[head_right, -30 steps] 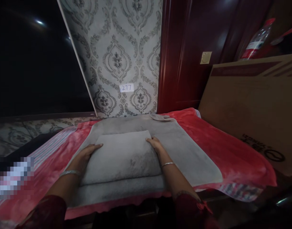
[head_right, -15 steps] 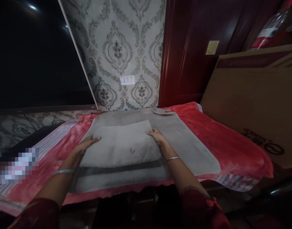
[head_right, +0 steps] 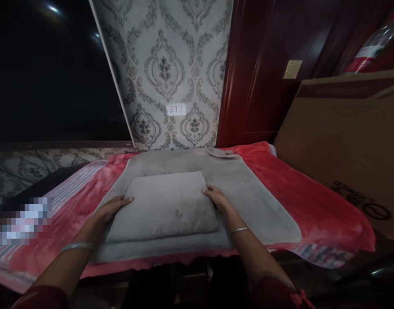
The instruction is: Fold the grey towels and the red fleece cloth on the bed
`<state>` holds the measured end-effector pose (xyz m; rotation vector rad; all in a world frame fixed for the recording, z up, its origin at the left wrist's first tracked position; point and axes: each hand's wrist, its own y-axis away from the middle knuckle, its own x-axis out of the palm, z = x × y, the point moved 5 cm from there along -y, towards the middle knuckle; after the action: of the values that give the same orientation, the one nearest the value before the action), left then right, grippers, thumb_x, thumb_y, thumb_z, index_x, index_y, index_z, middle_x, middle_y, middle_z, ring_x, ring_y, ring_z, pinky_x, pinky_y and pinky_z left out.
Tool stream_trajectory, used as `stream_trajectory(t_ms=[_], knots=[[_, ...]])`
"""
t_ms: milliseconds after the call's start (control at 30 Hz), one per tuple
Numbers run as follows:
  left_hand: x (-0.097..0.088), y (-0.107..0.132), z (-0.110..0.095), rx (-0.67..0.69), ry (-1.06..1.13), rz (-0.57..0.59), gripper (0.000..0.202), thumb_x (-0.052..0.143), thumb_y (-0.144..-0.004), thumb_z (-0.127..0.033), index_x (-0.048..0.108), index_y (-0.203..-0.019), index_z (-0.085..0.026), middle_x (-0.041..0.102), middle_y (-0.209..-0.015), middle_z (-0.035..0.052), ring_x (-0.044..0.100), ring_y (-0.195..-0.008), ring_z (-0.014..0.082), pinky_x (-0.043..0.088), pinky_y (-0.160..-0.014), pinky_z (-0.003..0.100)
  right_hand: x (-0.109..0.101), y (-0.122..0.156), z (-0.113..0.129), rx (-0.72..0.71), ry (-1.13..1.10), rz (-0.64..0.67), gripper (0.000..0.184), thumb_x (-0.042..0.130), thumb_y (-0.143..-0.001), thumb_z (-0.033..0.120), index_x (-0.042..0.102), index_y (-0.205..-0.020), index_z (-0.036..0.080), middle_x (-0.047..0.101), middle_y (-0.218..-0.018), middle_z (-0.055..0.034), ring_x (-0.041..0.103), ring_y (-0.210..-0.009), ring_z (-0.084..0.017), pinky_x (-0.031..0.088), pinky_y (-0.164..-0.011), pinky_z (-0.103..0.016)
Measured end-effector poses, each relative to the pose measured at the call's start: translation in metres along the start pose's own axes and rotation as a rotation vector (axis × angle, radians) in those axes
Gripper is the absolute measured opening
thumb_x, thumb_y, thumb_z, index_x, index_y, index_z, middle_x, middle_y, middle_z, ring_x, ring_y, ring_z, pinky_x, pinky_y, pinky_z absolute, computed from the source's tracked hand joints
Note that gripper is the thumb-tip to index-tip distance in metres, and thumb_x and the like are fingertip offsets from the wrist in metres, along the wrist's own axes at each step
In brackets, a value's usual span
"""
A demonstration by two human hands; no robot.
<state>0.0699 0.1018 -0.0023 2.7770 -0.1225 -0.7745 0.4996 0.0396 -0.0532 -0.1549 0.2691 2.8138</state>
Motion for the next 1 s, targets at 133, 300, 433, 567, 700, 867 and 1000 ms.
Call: stream_trajectory(t_ms=[133,300,433,567,700,867,1000], knots=[[-0.009,-0.005,-0.037,0.116,-0.355,-0.246,0.053,0.059,-0.084,-0.030,0.055,-0.130,-0.004,0.068,-0.119,0.0237,0.062,-0.119,0.0375,0.050,-0.098,0.048,-0.008,-0.007,0.030,-0.160,0.257,-0.180,0.062,0.069,-0.074,0.022,0.058,-0.134,0.017,0.070,-0.115,-0.0099,0.064,-0.109,-0.026,0.045,-0.103,-0.042],[0.084,-0.006,-0.111,0.491,-0.527,-0.156,0.056,0.048,-0.088,-0.018,0.047,-0.144,-0.013,0.048,-0.151,0.0153,0.042,-0.142,0.0231,0.029,-0.119,0.036,0.048,-0.015,0.093,-0.573,0.139,-0.196,0.044,0.052,-0.089,0.033,0.062,-0.130,0.019,0.060,-0.136,-0.0097,0.052,-0.129,-0.022,0.036,-0.114,-0.038],[0.170,-0.002,-0.133,0.651,-0.613,-0.084,0.057,0.052,-0.091,-0.028,0.045,-0.147,-0.019,0.034,-0.160,0.0145,0.030,-0.148,0.0283,0.022,-0.121,0.050,0.091,-0.032,0.084,-0.512,-0.305,-0.125,0.058,0.037,-0.093,0.052,0.052,-0.139,0.019,0.054,-0.144,-0.0112,0.053,-0.129,-0.020,0.040,-0.111,-0.038],[0.206,0.000,-0.120,0.714,-0.811,-0.099,0.053,0.038,-0.098,-0.036,0.043,-0.149,-0.019,0.036,-0.159,0.0165,0.027,-0.149,0.0318,0.017,-0.120,0.059,0.098,-0.047,0.037,-0.290,-0.529,-0.148,0.069,0.033,-0.090,0.060,0.040,-0.145,0.019,0.051,-0.144,-0.0160,0.058,-0.124,-0.021,0.046,-0.105,-0.040],[0.210,-0.001,-0.109,0.722,-0.821,-0.116,0.055,0.036,-0.099,-0.039,0.041,-0.150,-0.020,0.036,-0.159,0.0156,0.027,-0.149,0.0319,0.019,-0.120,0.060,0.091,-0.052,0.016,-0.293,-0.590,-0.168,0.066,0.035,-0.089,0.063,0.043,-0.140,0.021,0.052,-0.142,-0.0147,0.059,-0.124,-0.021,0.048,-0.104,-0.039],[0.189,-0.012,-0.105,0.691,-0.829,-0.083,0.060,0.038,-0.097,-0.052,0.041,-0.151,-0.026,0.036,-0.159,0.0121,0.026,-0.149,0.0307,0.018,-0.120,0.058,0.090,-0.054,0.012,-0.312,-0.567,-0.157,0.063,0.038,-0.087,0.066,0.049,-0.131,0.022,0.054,-0.139,-0.0137,0.059,-0.124,-0.022,0.049,-0.105,-0.039],[0.127,-0.030,-0.083,0.507,-0.862,-0.146,0.060,0.036,-0.097,-0.055,0.045,-0.148,-0.026,0.038,-0.158,0.0110,0.027,-0.149,0.0305,0.016,-0.121,0.056,0.089,-0.054,0.011,-0.324,-0.580,-0.154,0.059,0.041,-0.087,0.067,0.051,-0.126,0.023,0.055,-0.137,-0.0138,0.059,-0.123,-0.023,0.048,-0.106,-0.043]])
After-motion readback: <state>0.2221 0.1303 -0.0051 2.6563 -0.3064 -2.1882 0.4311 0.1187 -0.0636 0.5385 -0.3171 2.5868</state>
